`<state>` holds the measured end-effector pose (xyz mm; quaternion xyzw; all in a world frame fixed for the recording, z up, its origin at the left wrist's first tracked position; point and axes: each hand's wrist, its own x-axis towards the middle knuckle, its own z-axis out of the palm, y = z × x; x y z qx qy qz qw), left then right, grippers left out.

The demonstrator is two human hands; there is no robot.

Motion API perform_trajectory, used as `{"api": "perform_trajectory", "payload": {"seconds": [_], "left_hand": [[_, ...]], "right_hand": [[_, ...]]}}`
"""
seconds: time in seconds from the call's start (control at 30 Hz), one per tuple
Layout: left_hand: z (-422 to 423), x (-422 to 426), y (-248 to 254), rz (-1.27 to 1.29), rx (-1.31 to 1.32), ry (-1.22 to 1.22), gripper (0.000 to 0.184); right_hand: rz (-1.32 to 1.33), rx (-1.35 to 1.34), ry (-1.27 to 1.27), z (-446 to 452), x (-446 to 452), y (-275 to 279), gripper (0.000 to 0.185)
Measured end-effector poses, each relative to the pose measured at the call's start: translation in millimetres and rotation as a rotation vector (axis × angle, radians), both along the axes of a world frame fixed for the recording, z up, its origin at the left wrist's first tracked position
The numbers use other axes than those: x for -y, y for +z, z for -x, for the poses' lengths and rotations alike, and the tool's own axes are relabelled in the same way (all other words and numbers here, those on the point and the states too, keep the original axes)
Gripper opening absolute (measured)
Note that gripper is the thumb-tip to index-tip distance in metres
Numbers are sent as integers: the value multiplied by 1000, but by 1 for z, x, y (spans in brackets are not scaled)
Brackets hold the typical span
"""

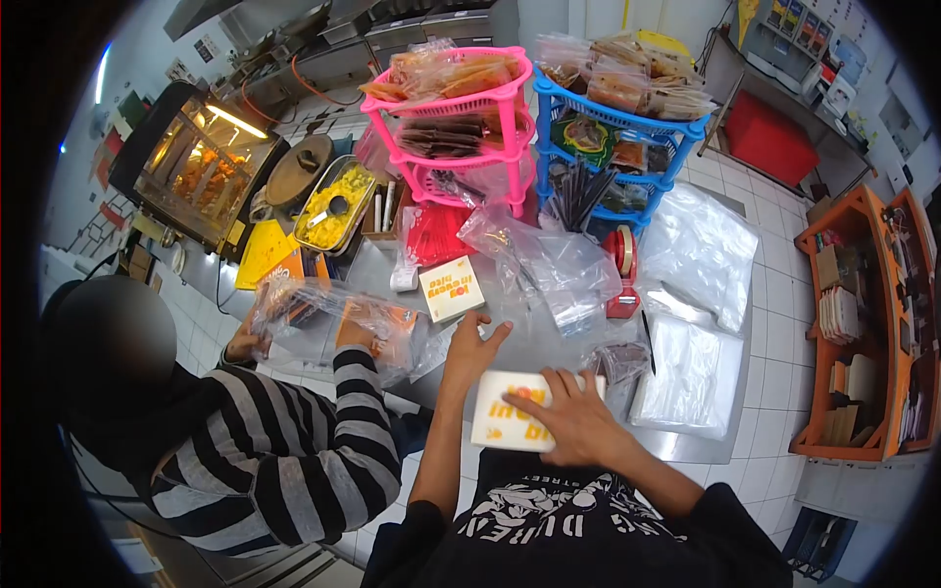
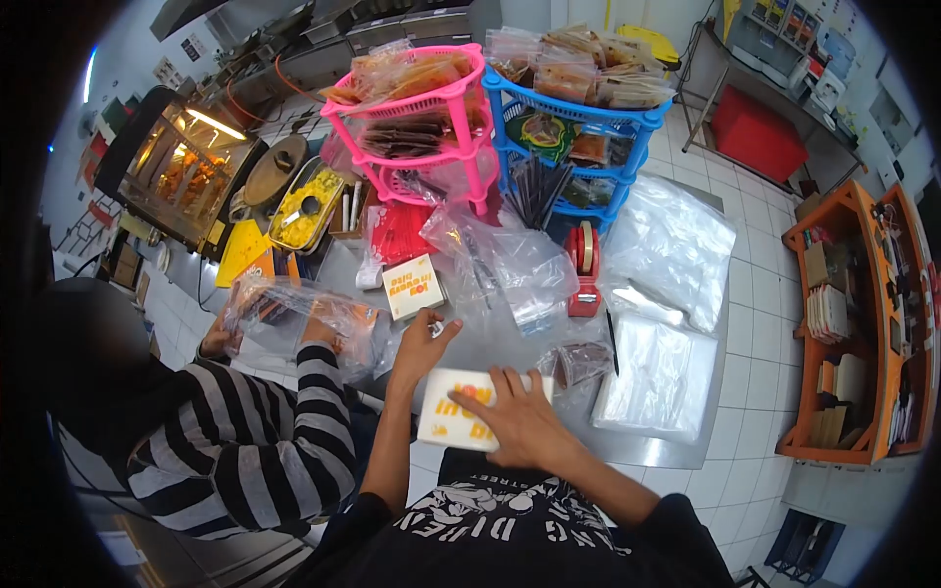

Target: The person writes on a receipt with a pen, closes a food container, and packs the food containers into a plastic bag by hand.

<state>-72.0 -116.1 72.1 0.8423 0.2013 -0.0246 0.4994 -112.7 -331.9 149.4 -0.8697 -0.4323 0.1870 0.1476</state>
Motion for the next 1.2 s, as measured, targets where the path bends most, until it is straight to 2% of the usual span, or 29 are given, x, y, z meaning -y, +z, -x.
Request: {"api": "perform_trajectory", "payload": {"seconds": [0.13,0.27,0.37,0.5,0.57,0.67,0.7,0.8,0.83,0.93,1.03,1.2], "left_hand": [[-16,32,-69,-157,410,78,64],[-17,58,-79,-35,517,165,41],[11,60,-26,-48,427,169,40],[55,44,2,102,642,156,40],[73,33,7,30,651,70,39],[98,29,10,-164,613,-4,37],[105,32,11,-237,591,-25,37],[120,51,13,-197,543,-25,37],[123,56,12,-185,552,-28,40],[128,56,19,-146,557,48,41],[125,50,40,-87,387,-54,37],[133,50,40,-157,353,-60,36]], "right_hand": [[8,-221,-89,2,43,32,100],[-90,-370,-275,-17,67,18,105],[-79,-372,-352,-34,68,4,107],[-133,-487,-333,-60,49,-26,107],[-142,-450,-301,-70,32,-46,104],[-573,-871,-590,-65,8,-50,96],[-575,-1002,-734,-63,4,-54,78],[-1094,-1623,-813,-52,3,-51,63],[-1132,-1683,-845,-48,2,-52,54],[-1219,-1791,-777,-42,3,-59,57],[-1252,-1959,-691,-43,11,-44,54],[-1434,-2029,-691,-41,9,-35,55]]}}
